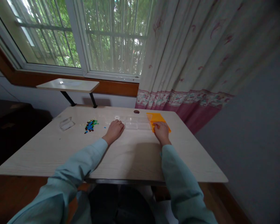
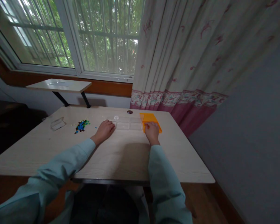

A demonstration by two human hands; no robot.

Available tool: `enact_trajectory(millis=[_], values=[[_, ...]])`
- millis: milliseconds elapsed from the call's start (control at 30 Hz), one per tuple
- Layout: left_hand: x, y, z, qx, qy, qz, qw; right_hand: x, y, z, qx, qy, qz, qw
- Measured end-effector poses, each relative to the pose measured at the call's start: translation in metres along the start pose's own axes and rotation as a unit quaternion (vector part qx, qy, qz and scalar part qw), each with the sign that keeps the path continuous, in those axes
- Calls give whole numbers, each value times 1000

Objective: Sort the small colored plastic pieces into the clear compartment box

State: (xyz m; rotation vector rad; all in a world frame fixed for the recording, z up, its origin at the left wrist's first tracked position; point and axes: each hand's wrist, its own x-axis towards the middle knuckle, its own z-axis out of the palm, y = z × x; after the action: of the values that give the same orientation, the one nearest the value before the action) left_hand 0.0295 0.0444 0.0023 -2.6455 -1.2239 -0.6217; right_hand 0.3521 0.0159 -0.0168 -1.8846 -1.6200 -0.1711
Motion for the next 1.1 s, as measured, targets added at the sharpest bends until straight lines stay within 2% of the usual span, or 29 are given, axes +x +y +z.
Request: enact_trajectory(millis=[133, 367, 767, 1100], values=[[0, -3, 8, -17, 0, 2, 1000, -5, -12, -3, -30, -54, -18, 998], [-2, -6, 18, -80, 4, -4, 997, -9, -20, -5, -53, -98, -20, 994], [10, -7, 20, -83, 2, -4, 997, -12, -27, 4, -40, -106, 4, 993], [34, -9, 35, -80, 12, -5, 997, 9, -24, 21, -75, -73, 40, 994]])
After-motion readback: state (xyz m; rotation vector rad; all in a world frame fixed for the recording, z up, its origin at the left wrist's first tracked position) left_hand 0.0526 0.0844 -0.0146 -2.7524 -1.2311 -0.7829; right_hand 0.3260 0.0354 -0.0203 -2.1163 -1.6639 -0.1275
